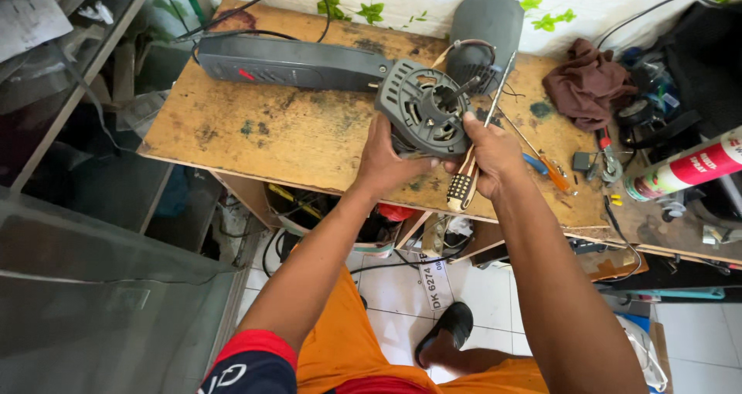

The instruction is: The person uses a screwdriver to tighten screws on a circular electrical component, likely a motor housing, held in their left hand. They rotate the component to access different screws and continue tightening them throughout the clip.

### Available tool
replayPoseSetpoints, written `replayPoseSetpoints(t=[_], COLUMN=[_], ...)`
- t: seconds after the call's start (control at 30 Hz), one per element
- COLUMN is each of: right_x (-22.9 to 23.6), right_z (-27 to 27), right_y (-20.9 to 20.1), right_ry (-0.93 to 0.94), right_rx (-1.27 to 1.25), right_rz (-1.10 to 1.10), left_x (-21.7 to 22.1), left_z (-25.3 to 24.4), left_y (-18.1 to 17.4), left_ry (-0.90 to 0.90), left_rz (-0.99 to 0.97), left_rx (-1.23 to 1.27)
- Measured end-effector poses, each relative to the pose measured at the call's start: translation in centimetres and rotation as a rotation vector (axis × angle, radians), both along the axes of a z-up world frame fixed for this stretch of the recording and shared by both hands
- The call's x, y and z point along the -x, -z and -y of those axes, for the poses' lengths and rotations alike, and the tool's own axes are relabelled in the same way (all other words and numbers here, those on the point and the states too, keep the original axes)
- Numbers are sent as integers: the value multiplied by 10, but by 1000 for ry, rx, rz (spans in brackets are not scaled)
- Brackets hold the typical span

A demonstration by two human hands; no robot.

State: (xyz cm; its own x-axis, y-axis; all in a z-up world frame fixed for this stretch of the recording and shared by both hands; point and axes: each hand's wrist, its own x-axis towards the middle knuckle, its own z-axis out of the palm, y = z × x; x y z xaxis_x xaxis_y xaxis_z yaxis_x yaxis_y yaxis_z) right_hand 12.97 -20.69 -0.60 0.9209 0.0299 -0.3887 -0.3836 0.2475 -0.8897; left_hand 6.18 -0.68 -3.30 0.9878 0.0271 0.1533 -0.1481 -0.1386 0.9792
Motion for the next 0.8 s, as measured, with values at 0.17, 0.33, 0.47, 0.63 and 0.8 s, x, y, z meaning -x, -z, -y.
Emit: replayPoseSetpoints(t=[0.17, 0.33, 0.47, 0.63, 0.8], right_x=[11, 7, 4, 12, 9], right_z=[-2, 5, 11, 11, 13], right_y=[-12, 1, 14, 13, 24], right_ry=[-17, -80, -88, -77, -44], right_rx=[54, 142, 178, 232, 225], right_rz=[-2, 7, -19, -29, -23], left_x=[-12, -1, -14, -12, -14], left_z=[0, -2, 3, 3, 4], left_y=[20, -12, 13, 17, 22], left_ry=[-61, -11, -99, -94, -81], left_rz=[135, 131, 190, 169, 184], left_rx=[-54, -45, -162, -150, -125])
